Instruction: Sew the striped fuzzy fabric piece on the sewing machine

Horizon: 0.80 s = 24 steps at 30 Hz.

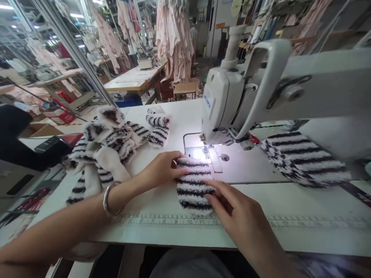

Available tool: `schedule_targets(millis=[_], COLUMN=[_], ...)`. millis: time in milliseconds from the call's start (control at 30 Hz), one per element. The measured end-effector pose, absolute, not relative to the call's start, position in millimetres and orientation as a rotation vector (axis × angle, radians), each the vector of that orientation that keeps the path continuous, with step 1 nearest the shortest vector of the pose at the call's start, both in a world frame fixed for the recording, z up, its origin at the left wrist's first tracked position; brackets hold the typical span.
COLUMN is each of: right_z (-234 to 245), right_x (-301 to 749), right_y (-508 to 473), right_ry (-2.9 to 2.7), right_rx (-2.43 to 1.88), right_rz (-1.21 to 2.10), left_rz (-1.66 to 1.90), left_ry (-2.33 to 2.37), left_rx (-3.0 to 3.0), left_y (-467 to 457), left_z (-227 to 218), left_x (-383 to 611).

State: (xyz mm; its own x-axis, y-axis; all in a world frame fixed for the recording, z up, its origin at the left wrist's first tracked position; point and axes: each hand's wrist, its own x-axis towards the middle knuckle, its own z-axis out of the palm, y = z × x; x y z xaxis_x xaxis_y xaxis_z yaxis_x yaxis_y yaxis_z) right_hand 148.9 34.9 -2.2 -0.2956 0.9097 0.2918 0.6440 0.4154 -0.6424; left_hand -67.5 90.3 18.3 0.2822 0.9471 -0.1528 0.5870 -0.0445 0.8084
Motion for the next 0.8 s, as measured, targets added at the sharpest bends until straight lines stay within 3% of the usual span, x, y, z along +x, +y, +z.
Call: schedule_targets(millis=[400,800], right_z=[7.7,-12.1], right_x=[150.5,142.9], right_y=[31.4,22.3], right_ry=[-2.167,-2.243], right_rx=[-1.34,-1.274], right_rz=[0.536,0.123], left_rz=[0.536,0.315], left_ry=[1.32,1.607], left_rx=[1.72,2.295], left_y=[86.2,95.6], left_z=[19.6,25.3], left_x=[-68.6,-45.1])
